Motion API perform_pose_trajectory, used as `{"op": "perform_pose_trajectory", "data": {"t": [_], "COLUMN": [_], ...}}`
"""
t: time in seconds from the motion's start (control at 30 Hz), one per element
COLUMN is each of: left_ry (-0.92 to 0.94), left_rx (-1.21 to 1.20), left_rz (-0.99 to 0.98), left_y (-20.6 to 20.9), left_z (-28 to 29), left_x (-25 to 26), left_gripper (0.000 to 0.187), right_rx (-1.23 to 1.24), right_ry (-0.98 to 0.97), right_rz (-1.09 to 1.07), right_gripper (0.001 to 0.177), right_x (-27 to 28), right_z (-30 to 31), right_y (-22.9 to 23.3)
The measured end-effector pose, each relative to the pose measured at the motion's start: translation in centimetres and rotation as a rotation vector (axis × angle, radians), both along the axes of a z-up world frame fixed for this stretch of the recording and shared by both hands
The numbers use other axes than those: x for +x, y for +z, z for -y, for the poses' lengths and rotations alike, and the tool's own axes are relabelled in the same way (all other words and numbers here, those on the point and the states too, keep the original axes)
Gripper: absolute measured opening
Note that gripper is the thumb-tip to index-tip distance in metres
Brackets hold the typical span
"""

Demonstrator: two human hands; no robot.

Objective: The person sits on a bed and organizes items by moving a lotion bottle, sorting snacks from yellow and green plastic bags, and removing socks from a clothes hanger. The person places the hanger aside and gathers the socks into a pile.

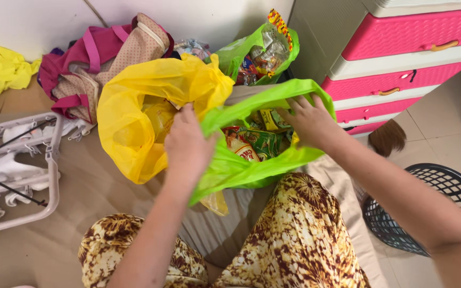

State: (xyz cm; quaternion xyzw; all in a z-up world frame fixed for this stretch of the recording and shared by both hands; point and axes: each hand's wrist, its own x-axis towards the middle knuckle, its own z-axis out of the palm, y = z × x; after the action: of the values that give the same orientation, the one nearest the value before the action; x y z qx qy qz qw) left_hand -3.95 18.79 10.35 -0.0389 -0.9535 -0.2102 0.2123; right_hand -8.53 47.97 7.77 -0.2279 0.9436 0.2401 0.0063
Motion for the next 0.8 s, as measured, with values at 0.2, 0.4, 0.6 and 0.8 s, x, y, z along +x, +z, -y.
{"op": "perform_pose_trajectory", "data": {"t": [0.2,0.4,0.6,0.8], "left_ry": [-0.716,-0.502,-0.563,-0.625], "left_rx": [-0.049,-0.785,-0.643,-0.738], "left_rz": [-0.062,0.3,0.568,0.644], "left_y": [0.1,-4.7,-10.2,-8.9], "left_z": [-6.8,-6.4,-5.8,-5.8], "left_x": [3.6,-2.2,-7.3,-6.3], "left_gripper": [0.04,0.056,0.096,0.099], "right_rx": [0.107,0.174,0.19,0.178], "right_ry": [-0.065,-0.133,-0.195,-0.2], "right_rz": [0.14,0.275,0.315,0.438], "right_gripper": [0.134,0.14,0.103,0.056], "right_x": [1.5,1.8,0.9,2.2], "right_z": [-1.8,-3.7,-4.9,-5.0], "right_y": [0.1,-2.6,-6.6,-5.6]}}
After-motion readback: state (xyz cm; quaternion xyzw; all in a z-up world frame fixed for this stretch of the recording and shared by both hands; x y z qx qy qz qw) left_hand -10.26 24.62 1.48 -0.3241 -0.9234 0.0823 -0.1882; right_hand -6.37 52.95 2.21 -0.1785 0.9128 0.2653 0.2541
